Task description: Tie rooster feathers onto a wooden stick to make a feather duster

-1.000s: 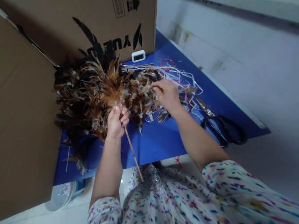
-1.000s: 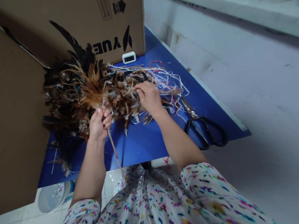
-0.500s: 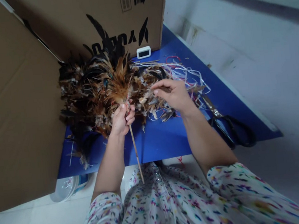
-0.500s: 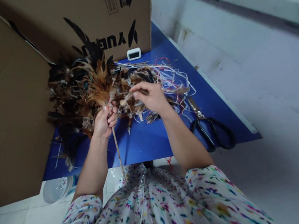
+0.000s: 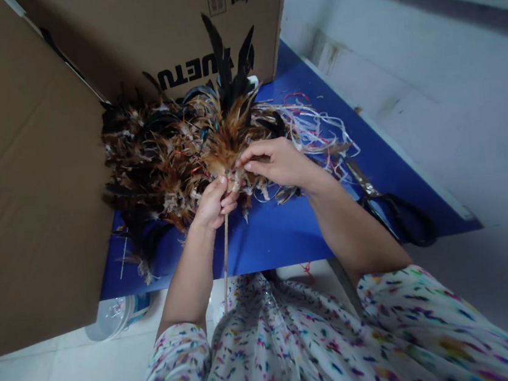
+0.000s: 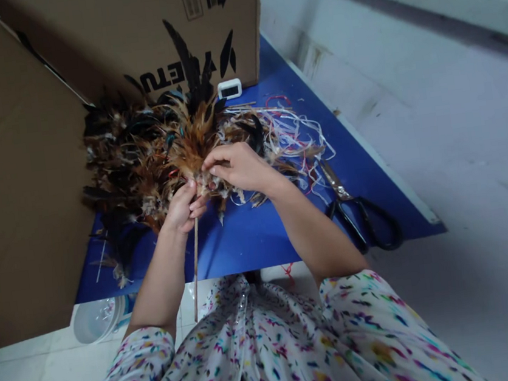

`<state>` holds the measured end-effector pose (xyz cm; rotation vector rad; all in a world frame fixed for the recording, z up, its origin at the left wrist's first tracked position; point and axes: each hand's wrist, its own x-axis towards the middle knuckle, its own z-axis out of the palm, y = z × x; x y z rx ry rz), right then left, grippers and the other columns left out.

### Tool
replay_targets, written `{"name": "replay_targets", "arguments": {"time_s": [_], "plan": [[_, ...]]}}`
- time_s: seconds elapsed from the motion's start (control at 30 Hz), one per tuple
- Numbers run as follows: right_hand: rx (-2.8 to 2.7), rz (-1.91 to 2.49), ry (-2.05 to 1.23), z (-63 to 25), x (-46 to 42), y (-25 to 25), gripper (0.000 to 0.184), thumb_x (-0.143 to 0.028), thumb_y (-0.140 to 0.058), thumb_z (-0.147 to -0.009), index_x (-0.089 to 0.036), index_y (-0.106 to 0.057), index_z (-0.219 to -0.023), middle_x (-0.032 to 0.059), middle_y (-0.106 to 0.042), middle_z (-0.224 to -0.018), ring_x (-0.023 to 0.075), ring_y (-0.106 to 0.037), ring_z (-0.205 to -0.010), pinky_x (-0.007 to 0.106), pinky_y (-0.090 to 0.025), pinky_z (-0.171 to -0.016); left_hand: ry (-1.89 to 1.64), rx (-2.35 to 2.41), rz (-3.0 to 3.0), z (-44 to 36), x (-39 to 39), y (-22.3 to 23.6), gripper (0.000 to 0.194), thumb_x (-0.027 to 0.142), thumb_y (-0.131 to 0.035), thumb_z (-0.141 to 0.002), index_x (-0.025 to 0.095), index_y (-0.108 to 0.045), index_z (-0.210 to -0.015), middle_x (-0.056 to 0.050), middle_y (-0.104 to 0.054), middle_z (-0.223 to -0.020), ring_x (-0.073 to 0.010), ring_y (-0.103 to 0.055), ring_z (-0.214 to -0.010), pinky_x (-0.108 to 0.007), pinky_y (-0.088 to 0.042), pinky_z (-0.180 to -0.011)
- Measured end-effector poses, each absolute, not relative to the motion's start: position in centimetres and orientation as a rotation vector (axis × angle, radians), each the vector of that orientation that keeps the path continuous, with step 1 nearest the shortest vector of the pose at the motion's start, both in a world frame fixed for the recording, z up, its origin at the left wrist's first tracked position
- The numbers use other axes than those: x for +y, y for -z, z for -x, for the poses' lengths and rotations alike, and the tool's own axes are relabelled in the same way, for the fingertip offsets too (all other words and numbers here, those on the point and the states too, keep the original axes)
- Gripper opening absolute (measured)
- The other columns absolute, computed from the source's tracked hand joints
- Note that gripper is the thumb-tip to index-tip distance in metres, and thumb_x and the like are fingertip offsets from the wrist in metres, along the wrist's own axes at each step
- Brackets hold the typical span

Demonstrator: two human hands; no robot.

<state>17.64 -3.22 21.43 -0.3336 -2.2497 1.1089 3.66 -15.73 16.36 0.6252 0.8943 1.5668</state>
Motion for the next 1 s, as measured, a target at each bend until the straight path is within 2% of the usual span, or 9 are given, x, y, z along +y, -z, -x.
{"name": "replay_targets", "arguments": {"time_s": [0.13,0.27,0.5,0.67,0.83,1.0], "plan": [[-2.277,0.314,-1.005,-17.2,-3.2,-21.2,0.019,-0.013,-0.057,-0.079,-0.018,-0.074,-0.088,0.0026,-0.073,-0.090,0.0157,-0.066,-0.085,0.028,-0.046,-0.081,-1.546,0.874,-0.619,-3.6,-15.8,-16.4,0.031,0.037,-0.071,-0.080,0.010,-0.061,-0.091,-0.009,-0.066,-0.086,0.0036,-0.027,-0.038,-0.009,-0.018,-0.030],[-2.281,0.338,-0.888,-16.9,-3.4,-21.0,0.020,-0.012,-0.056,-0.080,-0.017,-0.074,-0.088,0.0032,-0.072,-0.092,0.0162,-0.066,-0.086,0.028,-0.046,-0.081,-1.519,0.849,-0.609,-3.6,-15.9,-16.6,0.031,0.036,-0.072,-0.080,0.010,-0.060,-0.092,-0.007,-0.063,-0.082,0.0028,-0.028,-0.040,-0.009,-0.018,-0.030],[-2.261,0.370,-0.769,-16.6,-3.6,-20.1,0.015,-0.016,-0.059,-0.081,-0.017,-0.072,-0.087,0.0025,-0.072,-0.087,0.0161,-0.064,-0.082,0.028,-0.045,-0.078,-1.490,0.791,-0.499,-3.7,-16.1,-16.9,0.019,0.029,-0.067,-0.084,0.013,-0.057,-0.088,0.001,-0.049,-0.068,0.0000,-0.030,-0.042,-0.009,-0.017,-0.032],[-2.249,0.411,-0.795,-16.3,-3.8,-19.7,0.014,-0.018,-0.059,-0.080,-0.017,-0.071,-0.087,0.0018,-0.071,-0.086,0.0155,-0.063,-0.078,0.028,-0.046,-0.075,-1.475,0.754,-0.458,-3.8,-16.3,-17.1,0.018,0.025,-0.065,-0.085,0.015,-0.051,-0.082,0.003,-0.042,-0.067,-0.0009,-0.032,-0.043,-0.009,-0.018,-0.033],[-2.136,0.455,-0.911,-16.7,-3.4,-19.6,0.019,-0.018,-0.061,-0.078,-0.018,-0.070,-0.095,0.0030,-0.072,-0.092,0.0172,-0.065,-0.084,0.030,-0.049,-0.079,-1.474,0.724,-0.427,-3.5,-16.3,-17.0,0.024,0.022,-0.067,-0.084,0.015,-0.045,-0.075,0.003,-0.039,-0.068,-0.0006,-0.032,-0.045,-0.008,-0.018,-0.034],[-1.904,0.642,-0.965,-18.7,-0.9,-18.9,0.019,-0.025,-0.066,-0.077,-0.019,-0.069,-0.095,0.0022,-0.068,-0.081,0.0137,-0.061,-0.070,0.029,-0.050,-0.068,-1.489,0.713,-0.402,-3.4,-16.3,-17.0,0.028,0.022,-0.067,-0.084,0.016,-0.042,-0.072,0.003,-0.038,-0.069,-0.0004,-0.030,-0.045,-0.009,-0.018,-0.034]]}}
